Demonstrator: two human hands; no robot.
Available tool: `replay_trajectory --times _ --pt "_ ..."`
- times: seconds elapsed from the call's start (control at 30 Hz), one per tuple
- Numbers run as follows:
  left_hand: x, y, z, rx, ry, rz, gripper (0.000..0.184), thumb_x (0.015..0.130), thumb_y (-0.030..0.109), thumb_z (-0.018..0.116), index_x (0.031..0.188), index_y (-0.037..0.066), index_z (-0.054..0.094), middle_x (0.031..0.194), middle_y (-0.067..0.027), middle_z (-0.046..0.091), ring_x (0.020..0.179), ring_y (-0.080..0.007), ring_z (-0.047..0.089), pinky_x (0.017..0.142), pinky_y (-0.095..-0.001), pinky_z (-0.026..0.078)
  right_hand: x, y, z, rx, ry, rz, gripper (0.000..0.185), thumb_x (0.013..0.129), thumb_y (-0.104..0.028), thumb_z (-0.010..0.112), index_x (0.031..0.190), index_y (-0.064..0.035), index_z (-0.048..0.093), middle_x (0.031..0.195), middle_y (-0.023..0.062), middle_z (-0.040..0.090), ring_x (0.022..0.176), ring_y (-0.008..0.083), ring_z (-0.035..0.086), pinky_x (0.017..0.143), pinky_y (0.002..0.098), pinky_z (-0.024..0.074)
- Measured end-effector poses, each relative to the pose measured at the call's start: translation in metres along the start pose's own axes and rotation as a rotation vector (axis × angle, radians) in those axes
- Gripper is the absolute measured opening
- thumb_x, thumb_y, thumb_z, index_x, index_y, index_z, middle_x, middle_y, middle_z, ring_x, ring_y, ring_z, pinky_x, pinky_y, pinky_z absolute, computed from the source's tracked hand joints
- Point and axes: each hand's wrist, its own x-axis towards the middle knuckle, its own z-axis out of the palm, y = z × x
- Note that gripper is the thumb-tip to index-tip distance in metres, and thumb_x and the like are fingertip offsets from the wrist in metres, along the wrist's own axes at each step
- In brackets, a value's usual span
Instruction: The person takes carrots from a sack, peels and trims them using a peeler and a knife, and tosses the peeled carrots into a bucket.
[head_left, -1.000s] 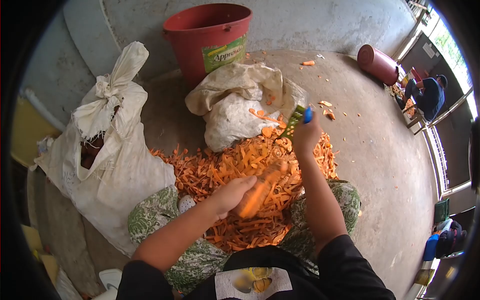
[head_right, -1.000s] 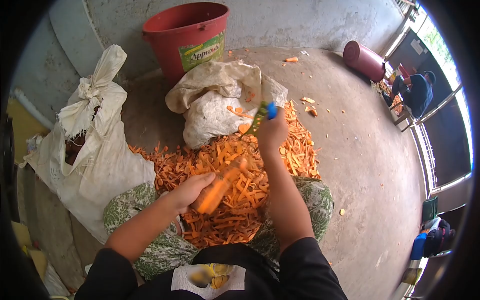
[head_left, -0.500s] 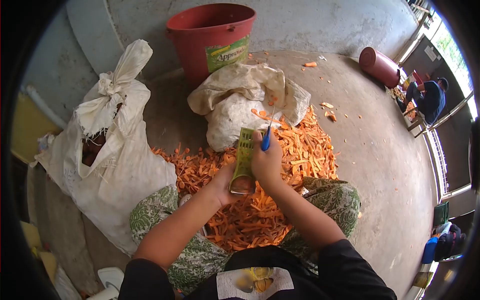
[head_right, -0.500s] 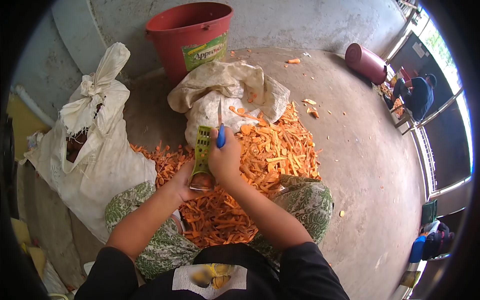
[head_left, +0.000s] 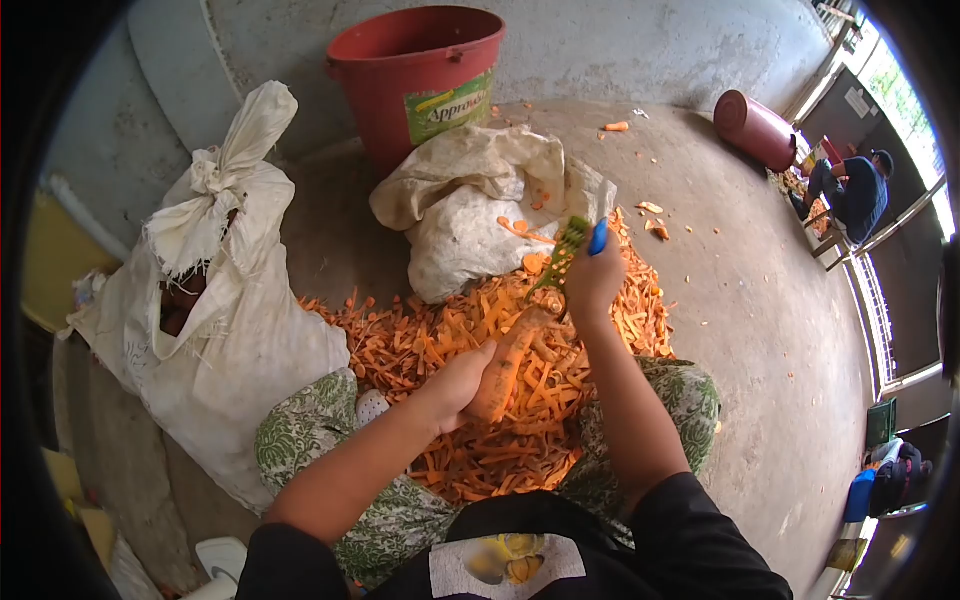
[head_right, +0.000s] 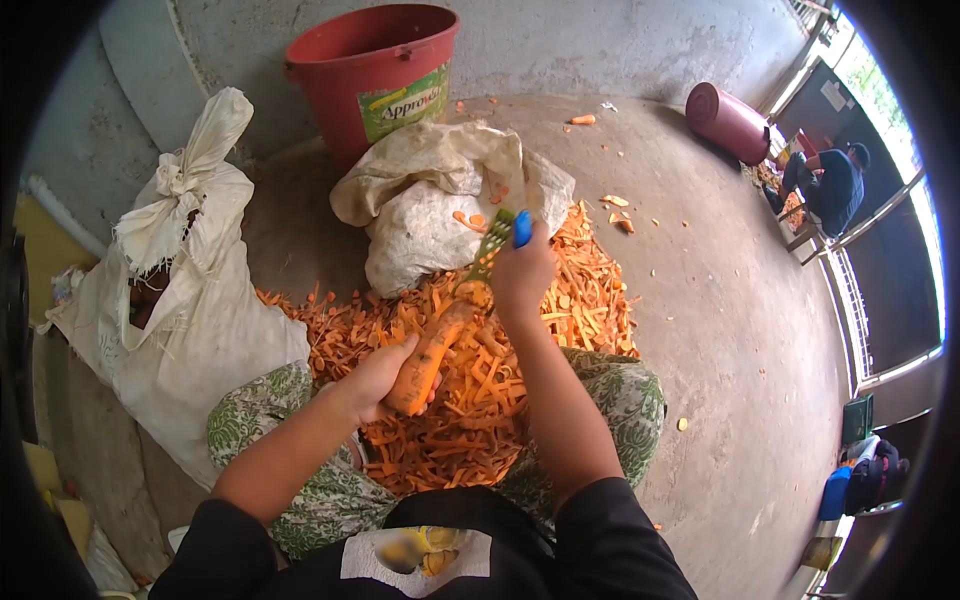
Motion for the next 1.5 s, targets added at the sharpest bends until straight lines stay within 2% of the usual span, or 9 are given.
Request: replay_trajectory --times 0.13,0.23,0.37,0.63,1.03,1.1,1.23,1.3,1.5 --pt "-0.008 0.002 0.008 0.035 0.071 0.012 0.041 0.094 0.039 0.029 0.107 0.003 0.044 0.08 -0.0079 0.055 0.067 -0.0164 0.057 0.054 -0.0316 0.05 0.032 0.017 -0.008 0.026 0.152 0.07 0.015 0.084 -0.017 0.052 0.079 -0.0035 0.05 0.061 0.0161 0.054 0.056 0.035 0.052 0.052 0.042 0.0392" --pt "-0.002 0.003 -0.015 0.01 -0.032 0.032 0.041 0.093 0.04 0.032 0.107 0.003 0.044 0.084 -0.0085 0.055 0.069 -0.0167 0.057 0.054 -0.0311 0.051 0.033 0.009 -0.014 0.229 0.162 0.144 0.02 0.087 -0.02 0.049 0.076 -0.0029 0.05 0.058 0.0105 0.052 0.05 0.0253 0.049 0.049 0.0363 0.0382" --pt "0.002 0.017 -0.016 -0.185 0.039 0.067 0.04 0.092 0.039 0.033 0.105 0.004 0.046 0.083 -0.0086 0.057 0.068 -0.0175 0.058 0.051 -0.0319 0.051 -0.017 -0.038 -0.018 0.504 -0.236 0.237 0.027 0.09 -0.024 0.047 0.074 -0.0021 0.048 0.056 0.0034 0.048 0.051 0.0107 0.044 0.048 0.0302 0.0359" --pt "-0.001 0.017 -0.002 -0.447 0.022 0.091 0.031 0.091 0.03 0.035 0.101 0.005 0.051 0.086 -0.0071 0.058 0.071 -0.0174 0.06 0.058 -0.0306 0.051 -0.081 -0.068 -0.026 0.482 -0.46 0.062 0.026 0.089 -0.023 0.049 0.076 -0.001 0.047 0.054 0.0105 0.046 0.048 0.018 0.039 0.048 0.0325 0.0365" --pt "0.013 0.003 -0.016 -0.155 -0.129 0.137 0.039 0.094 0.038 0.026 0.105 0.008 0.047 0.084 -0.0057 0.057 0.069 -0.0147 0.057 0.054 -0.0317 0.05 -0.06 -0.045 -0.012 0.107 -0.38 0.072 0.013 0.082 -0.016 0.054 0.084 -0.0032 0.053 0.065 0.0198 0.057 0.061 0.037 0.057 0.055 0.0449 0.0413" --pt "-0.001 -0.007 0.008 -0.124 0.045 -0.019 0.041 0.094 0.039 0.025 0.105 0.006 0.046 0.08 -0.0059 0.055 0.065 -0.0146 0.055 0.052 -0.0304 0.049 -0.034 -0.009 0.007 0.153 -0.194 0.061 0.015 0.082 -0.018 0.053 0.087 -0.0038 0.054 0.068 0.0195 0.058 0.064 0.0378 0.057 0.058 0.0457 0.0424" --pt "-0.008 -0.005 0.007 0.131 -0.034 0.042 0.043 0.094 0.04 0.025 0.108 0.004 0.044 0.08 -0.0076 0.055 0.066 -0.0157 0.055 0.052 -0.0294 0.048 0.012 0.017 -0.001 -0.115 0.102 -0.032 0.018 0.082 -0.019 0.052 0.08 -0.0016 0.05 0.064 0.0184 0.055 0.059 0.037 0.055 0.053 0.0455 0.0396" --pt "-0.014 -0.004 0.005 0.088 -0.046 0.043 0.043 0.094 0.039 0.025 0.108 0.004 0.044 0.08 -0.0079 0.055 0.067 -0.0157 0.055 0.053 -0.0293 0.048 0.03 0.028 -0.006 0.002 0.145 0.134 0.022 0.086 -0.023 0.049 0.079 -0.0014 0.051 0.061 0.0154 0.054 0.055 0.0331 0.052 0.052 0.0431 0.0386" --pt "-0.005 0.004 -0.013 -0.135 -0.043 0.119 0.041 0.094 0.038 0.025 0.105 0.003 0.044 0.079 -0.0082 0.054 0.068 -0.0172 0.055 0.055 -0.0313 0.049 0.014 -0.012 -0.029 0.405 -0.037 0.184 0.029 0.09 -0.026 0.046 0.076 -0.0008 0.048 0.058 0.0061 0.045 0.053 0.0154 0.042 0.052 0.0322 0.0356"
